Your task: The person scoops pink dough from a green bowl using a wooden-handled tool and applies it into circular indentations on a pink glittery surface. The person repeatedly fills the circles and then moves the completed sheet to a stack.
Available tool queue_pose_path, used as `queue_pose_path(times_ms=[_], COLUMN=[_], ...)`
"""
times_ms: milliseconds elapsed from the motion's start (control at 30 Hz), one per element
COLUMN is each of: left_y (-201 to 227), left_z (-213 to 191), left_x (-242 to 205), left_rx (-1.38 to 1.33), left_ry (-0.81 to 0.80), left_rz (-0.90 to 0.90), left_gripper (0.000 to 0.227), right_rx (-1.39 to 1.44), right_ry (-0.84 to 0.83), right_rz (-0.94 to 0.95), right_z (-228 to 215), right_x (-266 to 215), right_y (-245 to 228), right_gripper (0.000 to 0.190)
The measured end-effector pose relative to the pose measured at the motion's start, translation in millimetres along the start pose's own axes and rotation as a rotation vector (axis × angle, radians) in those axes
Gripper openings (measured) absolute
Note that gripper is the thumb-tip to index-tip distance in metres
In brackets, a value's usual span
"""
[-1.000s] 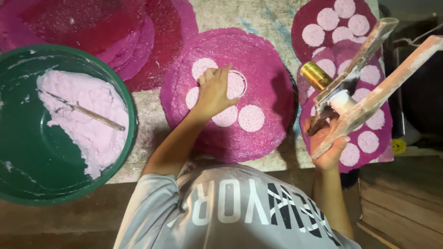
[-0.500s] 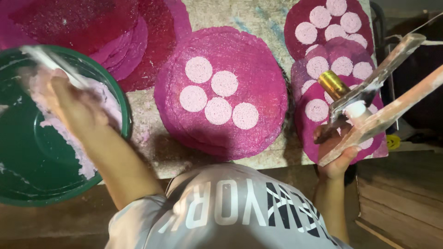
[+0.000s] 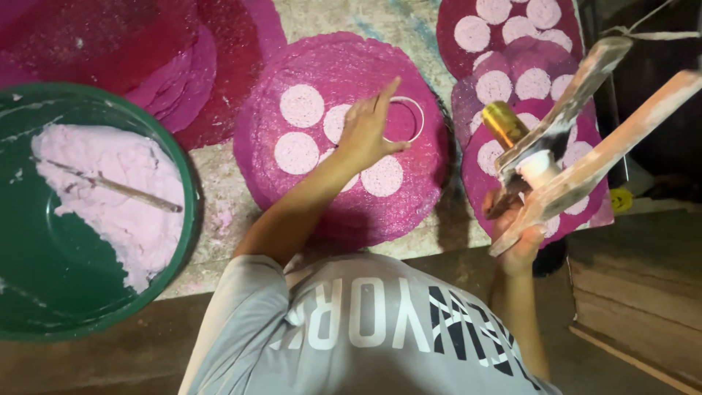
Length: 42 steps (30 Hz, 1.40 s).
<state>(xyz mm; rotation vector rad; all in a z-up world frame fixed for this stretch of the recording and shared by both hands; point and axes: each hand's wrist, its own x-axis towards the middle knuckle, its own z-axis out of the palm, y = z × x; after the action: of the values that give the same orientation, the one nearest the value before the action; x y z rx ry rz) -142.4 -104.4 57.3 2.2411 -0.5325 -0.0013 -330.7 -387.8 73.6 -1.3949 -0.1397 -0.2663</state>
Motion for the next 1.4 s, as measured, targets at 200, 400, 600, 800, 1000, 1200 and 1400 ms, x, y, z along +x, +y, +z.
queue_pose_path(times_ms=[200, 400, 600, 800, 1000, 1200, 1400], left_y=[-52, -67, -76, -67, -35, -32, -27], left_z=[-23, -31, -26, -24, -7, 4, -14], left_x=[-10, -21, -10, 4, -3, -30, -49], left_rx=[0.217, 0.357, 0.236, 0.076, 0.115, 0.234, 0.255], left_ry=[-0.006, -0.032, 0.084, 0.035, -0.033, -0.155, -0.198], left_rz=[0.023, 0.094, 0.083, -0.029, 0.188, 0.223, 0.154], left_gripper=[0.042, 0.043, 0.049, 0.023, 0.035, 0.030, 0.051], right_rx=[-0.011, -0.016, -0.095, -0.096, -0.069, -0.038, -0.186], right_ry=[0.097, 0.123, 0.072, 0.102, 0.044, 0.013, -0.148], right_rz=[0.028, 0.020, 0.001, 0.008, 0.081, 0.103, 0.206], right_z=[-30, -20, -9, -10, -15, -3, 8], right_x=[-19, -4, -1, 1, -6, -3, 17], right_y=[9, 11, 4, 5, 10, 6, -11], right_gripper=[0.087, 0.089, 0.092, 0.094, 0.090, 0.089, 0.091])
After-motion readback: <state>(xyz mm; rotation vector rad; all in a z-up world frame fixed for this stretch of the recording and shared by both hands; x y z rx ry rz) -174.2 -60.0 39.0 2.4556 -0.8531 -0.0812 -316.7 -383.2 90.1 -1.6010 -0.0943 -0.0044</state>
